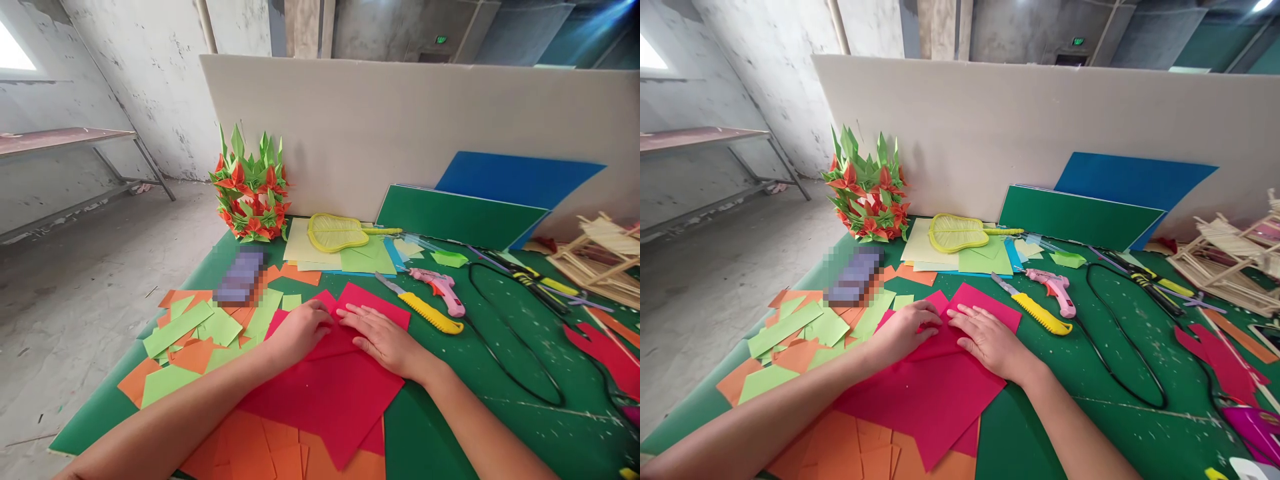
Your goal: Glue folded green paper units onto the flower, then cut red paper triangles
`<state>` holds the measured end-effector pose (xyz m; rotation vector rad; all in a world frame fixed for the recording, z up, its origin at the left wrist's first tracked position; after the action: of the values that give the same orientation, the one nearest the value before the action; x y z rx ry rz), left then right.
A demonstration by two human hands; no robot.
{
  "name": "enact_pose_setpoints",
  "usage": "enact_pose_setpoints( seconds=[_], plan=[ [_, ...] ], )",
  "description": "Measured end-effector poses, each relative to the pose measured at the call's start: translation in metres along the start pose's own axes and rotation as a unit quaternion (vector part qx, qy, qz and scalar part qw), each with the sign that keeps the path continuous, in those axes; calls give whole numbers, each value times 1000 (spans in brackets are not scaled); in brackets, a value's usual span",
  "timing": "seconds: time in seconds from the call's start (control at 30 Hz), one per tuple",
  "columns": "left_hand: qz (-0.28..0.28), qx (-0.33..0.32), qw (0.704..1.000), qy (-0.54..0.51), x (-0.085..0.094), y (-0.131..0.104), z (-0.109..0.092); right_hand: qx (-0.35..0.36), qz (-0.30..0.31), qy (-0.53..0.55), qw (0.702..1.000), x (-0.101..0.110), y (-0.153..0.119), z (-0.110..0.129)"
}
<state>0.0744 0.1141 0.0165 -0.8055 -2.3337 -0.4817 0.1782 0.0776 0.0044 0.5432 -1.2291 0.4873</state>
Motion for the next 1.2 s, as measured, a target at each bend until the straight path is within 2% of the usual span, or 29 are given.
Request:
enact_pose_setpoints(
  seconds=[0.1,0.23,0.3,0.53,0.83,1.0,1.2],
  plan=[
    [16,19,1000,-13,1,0,3,-4,-1,9,1000,1,0,0],
    [9,93,993,-70,10,-2,14,-8,-1,17,1000,1,0,-1],
    [15,110,989,-95,12,-4,16,-9,3,20,1000,1,0,-1],
    [50,126,986,-94,16,-8,15,-14,10,23,1000,1,0,0],
    [113,123,981,-99,8,-14,12,-8,7,24,1000,2,0,1],
    [131,155,972,-115,5,-16,16,-13,15,23,1000,2,1,2],
    [132,133,979,-75,10,-11,7,-17,15,13,1000,2,0,0]
  ],
)
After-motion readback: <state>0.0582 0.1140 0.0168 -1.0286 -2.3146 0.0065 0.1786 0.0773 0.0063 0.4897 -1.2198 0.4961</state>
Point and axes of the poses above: each hand's wrist, its own y-axis towards the middle knuckle, its own x-axis out of the back of the hand, z = x × y, the point moved 10 cm from there along y, towards the middle knuckle, and after that the axes turned 12 degrees about -y, right-handed, at the moved point
